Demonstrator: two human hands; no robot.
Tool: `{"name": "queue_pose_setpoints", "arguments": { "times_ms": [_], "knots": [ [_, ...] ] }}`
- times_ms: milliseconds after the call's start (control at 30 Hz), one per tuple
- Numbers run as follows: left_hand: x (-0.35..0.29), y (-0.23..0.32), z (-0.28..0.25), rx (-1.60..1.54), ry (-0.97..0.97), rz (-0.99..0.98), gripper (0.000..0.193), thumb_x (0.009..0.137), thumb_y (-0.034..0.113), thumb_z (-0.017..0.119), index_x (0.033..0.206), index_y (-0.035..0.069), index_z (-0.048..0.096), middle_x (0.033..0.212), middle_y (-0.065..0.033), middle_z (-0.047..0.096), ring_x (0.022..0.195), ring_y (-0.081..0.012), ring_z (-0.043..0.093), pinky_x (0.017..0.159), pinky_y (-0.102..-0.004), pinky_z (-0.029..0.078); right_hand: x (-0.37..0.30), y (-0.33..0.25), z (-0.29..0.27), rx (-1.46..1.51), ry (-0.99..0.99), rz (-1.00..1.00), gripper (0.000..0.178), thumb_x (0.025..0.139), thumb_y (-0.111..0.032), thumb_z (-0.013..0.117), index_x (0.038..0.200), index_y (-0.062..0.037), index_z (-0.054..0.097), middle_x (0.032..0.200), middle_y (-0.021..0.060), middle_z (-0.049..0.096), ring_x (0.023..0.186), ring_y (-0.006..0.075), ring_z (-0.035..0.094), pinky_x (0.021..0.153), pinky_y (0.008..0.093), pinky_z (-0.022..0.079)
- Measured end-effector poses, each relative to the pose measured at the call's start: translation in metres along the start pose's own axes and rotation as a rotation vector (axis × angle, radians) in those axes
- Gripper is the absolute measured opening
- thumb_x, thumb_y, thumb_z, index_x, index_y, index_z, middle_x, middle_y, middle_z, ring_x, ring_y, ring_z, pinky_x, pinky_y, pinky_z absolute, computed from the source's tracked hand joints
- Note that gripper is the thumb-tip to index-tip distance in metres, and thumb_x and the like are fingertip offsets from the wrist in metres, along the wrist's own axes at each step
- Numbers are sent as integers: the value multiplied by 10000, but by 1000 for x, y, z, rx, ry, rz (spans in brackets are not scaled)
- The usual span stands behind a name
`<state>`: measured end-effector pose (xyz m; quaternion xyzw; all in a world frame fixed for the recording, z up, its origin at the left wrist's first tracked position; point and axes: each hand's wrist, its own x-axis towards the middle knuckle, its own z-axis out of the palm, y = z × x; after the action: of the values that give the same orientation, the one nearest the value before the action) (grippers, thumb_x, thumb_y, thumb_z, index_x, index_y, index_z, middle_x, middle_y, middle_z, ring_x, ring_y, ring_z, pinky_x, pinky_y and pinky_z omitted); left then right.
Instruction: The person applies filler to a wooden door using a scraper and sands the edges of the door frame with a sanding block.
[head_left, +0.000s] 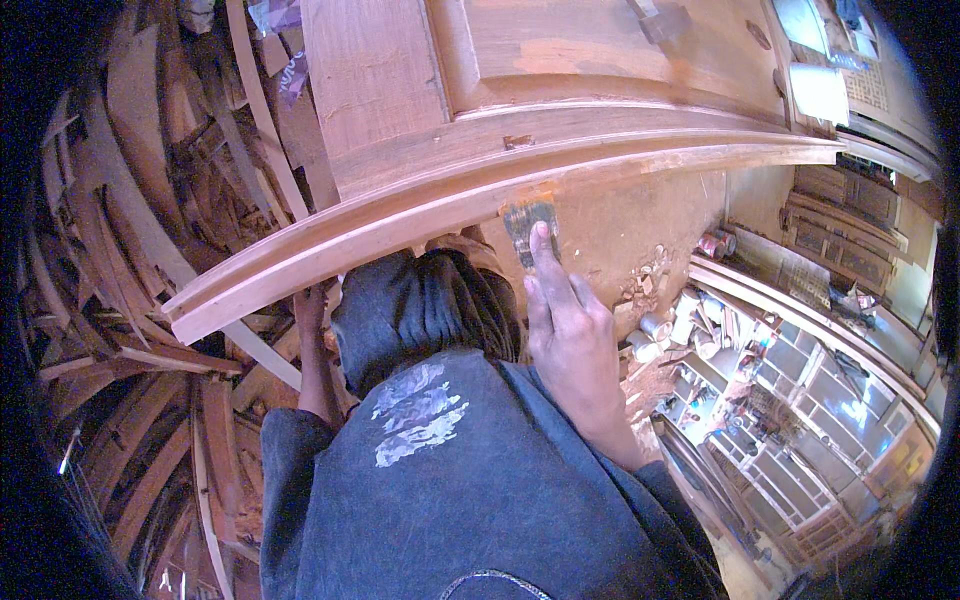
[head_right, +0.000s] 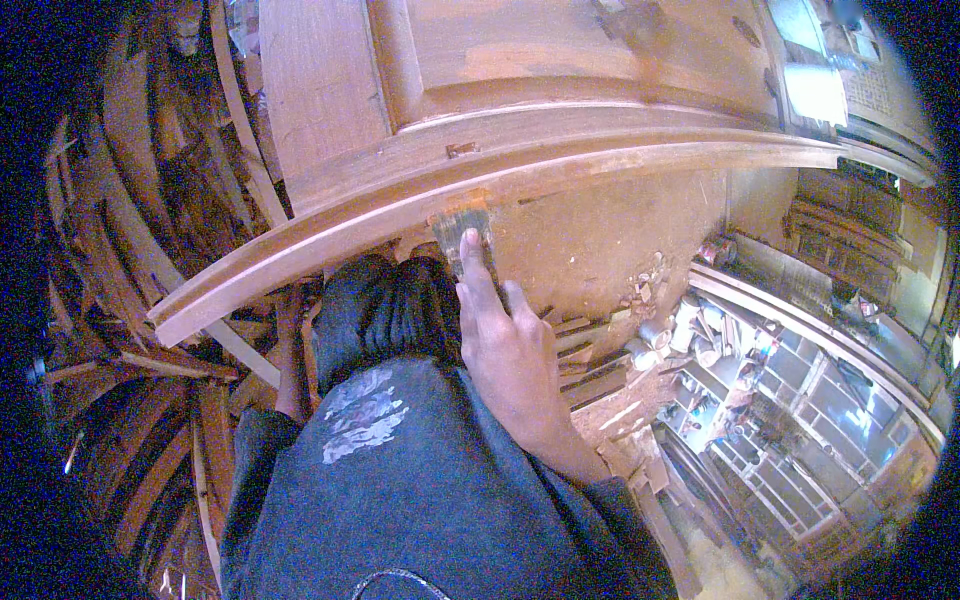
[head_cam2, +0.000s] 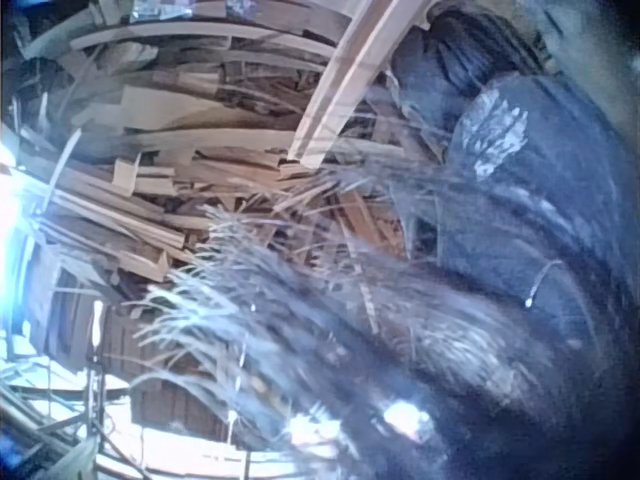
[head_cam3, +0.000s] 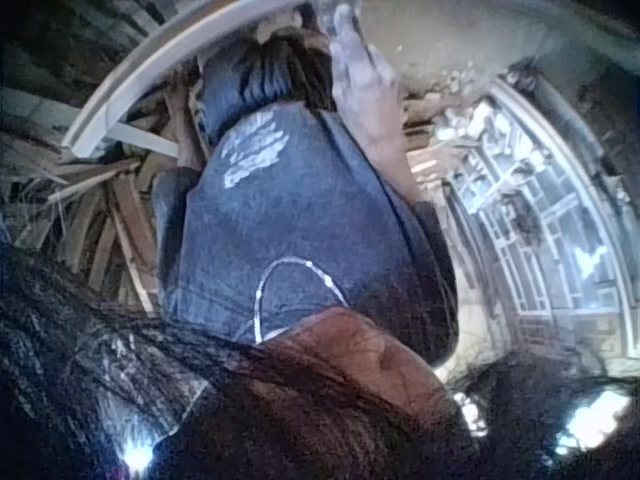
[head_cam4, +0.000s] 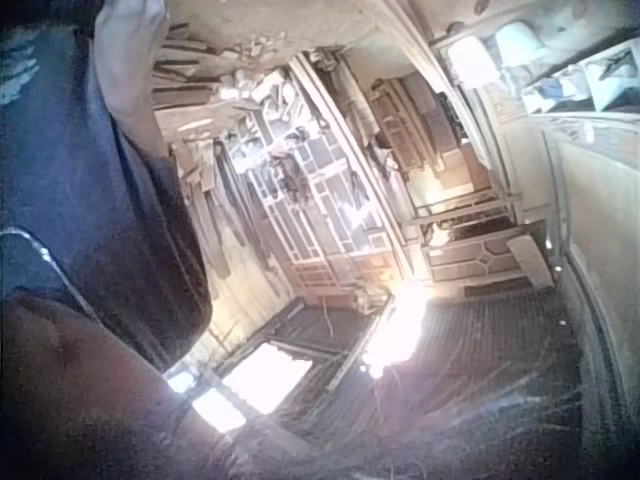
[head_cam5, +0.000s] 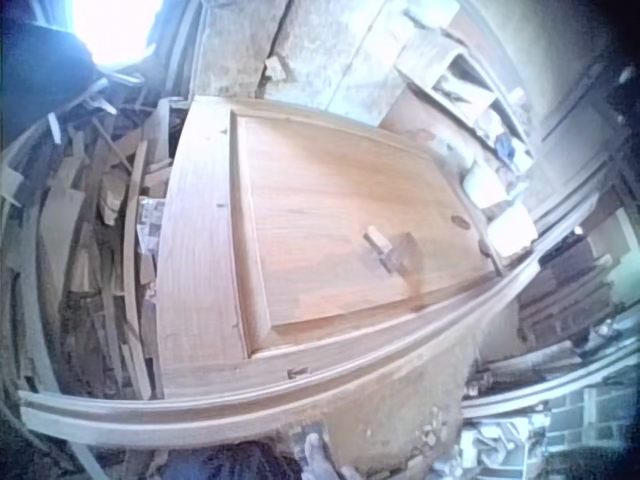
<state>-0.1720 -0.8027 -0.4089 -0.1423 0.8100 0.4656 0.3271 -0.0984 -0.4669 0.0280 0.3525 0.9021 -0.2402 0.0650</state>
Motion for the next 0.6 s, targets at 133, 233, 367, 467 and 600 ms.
{"name": "queue_pose_setpoints", "arguments": {
  "times_ms": [133,233,367,467,600],
  "knots": [
    [-3,1,-1,-10,-17,7,444,977,402,546,1037,-14,685,676,-102,650,581,-159,591,522,-311,469,2,-6,-3,26,-25,0,538,929,-68,613,1444,-139,472,847,250,637,722,394,648,675,469,514],
    [1,7,2,-33,-22,42,442,979,399,545,1045,-15,685,675,-102,650,580,-159,591,520,-309,469,-1,-1,-2,33,-54,-43,566,924,-68,629,1457,-120,446,843,220,652,710,343,660,654,441,524],
    [0,2,6,-13,-19,4,444,979,403,546,1044,-14,687,672,-100,648,577,-157,587,519,-309,467,-7,11,-20,592,-170,50,455,993,-227,564,1414,-108,440,748,142,640,603,218,636,517,366,502],
    [4,1,8,0,-15,-1,448,978,407,547,1040,-13,689,670,-98,645,574,-155,584,519,-309,465,0,20,-31,1080,-180,332,300,1031,-295,504,1227,-68,501,717,101,618,482,144,554,439,275,461],
    [5,-1,10,12,-13,-18,452,978,414,548,1035,-11,692,667,-95,641,570,-152,580,519,-309,462,8,34,-14,1072,-114,343,300,1051,-361,434,1025,-73,514,689,62,559,509,130,528,444,253,457]
  ]
}}
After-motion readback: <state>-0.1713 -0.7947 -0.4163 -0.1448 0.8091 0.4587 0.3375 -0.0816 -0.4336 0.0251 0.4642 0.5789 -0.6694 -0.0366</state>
